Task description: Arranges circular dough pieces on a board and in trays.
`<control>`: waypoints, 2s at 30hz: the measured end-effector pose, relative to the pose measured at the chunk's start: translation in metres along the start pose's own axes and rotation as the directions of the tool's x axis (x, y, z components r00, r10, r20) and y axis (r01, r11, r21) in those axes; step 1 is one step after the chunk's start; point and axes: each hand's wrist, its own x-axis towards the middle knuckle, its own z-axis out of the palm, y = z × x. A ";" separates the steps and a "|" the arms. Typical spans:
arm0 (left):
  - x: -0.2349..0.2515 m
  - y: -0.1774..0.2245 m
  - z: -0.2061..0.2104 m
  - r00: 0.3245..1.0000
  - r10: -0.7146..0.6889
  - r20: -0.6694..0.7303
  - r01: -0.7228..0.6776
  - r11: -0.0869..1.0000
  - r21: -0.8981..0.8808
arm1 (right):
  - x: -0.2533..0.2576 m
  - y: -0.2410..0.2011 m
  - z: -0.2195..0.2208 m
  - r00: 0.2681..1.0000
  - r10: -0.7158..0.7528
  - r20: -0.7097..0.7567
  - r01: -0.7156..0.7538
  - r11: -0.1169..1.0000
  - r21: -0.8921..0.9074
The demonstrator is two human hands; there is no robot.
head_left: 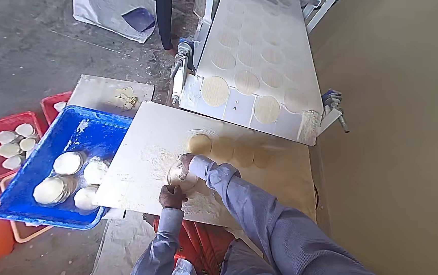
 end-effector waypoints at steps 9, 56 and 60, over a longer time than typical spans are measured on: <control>0.011 -0.023 -0.057 0.989 0.127 -0.074 -0.137 0.980 -0.147 | -0.047 -0.009 0.015 0.963 -0.169 -0.209 0.157 0.985 -0.072; 0.371 0.000 -0.384 0.993 -0.023 -0.119 0.037 0.992 0.117 | 0.318 -0.371 0.006 0.921 -0.113 -0.373 0.326 0.746 0.580; 0.350 0.008 -0.380 0.980 0.014 -0.199 0.049 0.949 0.311 | 0.269 -0.378 0.001 0.857 -0.128 -0.499 0.334 0.877 0.347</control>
